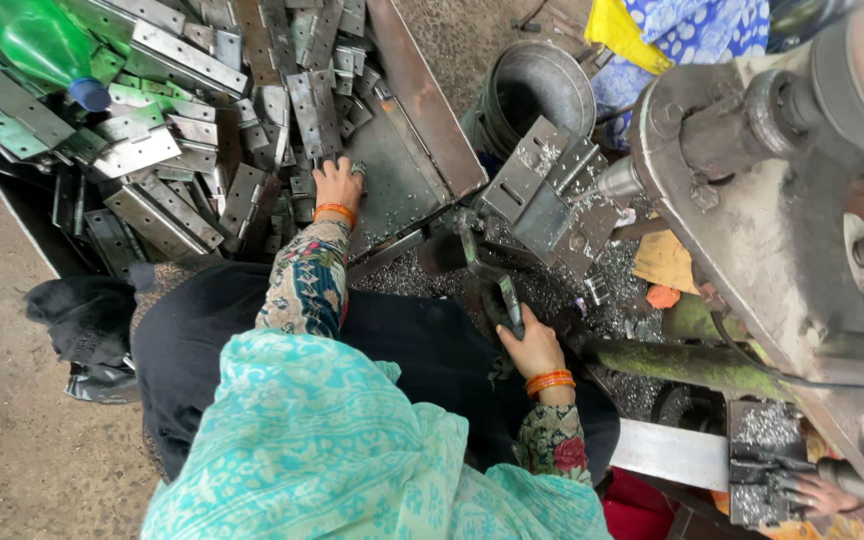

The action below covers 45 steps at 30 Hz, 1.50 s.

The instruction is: The person sits at a manual press machine and repeatedly picks up metal hinge pieces from a pile, places them into the press, and operates the lever to process them. The person then removes the processed pieces and places them into a pile.

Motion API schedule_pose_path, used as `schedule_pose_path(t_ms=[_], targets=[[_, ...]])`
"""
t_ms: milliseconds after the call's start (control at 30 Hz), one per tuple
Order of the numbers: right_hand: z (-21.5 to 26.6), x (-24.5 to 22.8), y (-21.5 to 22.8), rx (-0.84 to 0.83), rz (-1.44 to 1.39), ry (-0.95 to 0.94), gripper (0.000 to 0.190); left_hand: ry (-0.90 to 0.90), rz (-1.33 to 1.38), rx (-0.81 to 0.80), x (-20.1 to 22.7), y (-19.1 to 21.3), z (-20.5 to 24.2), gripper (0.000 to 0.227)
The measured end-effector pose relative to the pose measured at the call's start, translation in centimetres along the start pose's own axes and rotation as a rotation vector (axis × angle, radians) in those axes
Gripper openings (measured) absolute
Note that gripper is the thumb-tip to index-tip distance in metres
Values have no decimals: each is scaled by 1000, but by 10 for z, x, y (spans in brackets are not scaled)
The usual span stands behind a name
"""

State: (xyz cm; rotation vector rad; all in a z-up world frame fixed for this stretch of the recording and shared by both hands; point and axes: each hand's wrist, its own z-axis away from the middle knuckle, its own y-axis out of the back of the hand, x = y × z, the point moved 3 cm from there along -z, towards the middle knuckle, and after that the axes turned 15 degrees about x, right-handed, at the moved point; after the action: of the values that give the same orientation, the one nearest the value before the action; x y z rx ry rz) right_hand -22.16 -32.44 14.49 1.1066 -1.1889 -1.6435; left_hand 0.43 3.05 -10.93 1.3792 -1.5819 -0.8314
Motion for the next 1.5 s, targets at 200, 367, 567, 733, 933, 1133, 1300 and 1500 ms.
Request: schedule_pose_path(t_ms=[200,367,567,733,933,1133,1300,1500], targets=[[-2,5,-6,13,-2,27,71,1,91,-127,-4,30,7,27],[-2,11,-12,47,7,76,71,-113,20,-65,7,53,20,27],[-3,6,-10,6,4,58,75,-143,57,42,10,26,30,27],[3,-2,0,-51,51,-30,78,161,264,123,11,29,9,45],[2,-5,2,-71,11,6,81,545,902,227,84,107,-47,52],[4,-4,3,-89,-9,-5,78,-90,1015,194,255,193,-41,52],[6,-1,4,-64,-39,-10,76,-604,491,-153,302,209,4,63],[4,-3,3,-75,-10,20,81,-642,402,-66,271,204,7,73]])
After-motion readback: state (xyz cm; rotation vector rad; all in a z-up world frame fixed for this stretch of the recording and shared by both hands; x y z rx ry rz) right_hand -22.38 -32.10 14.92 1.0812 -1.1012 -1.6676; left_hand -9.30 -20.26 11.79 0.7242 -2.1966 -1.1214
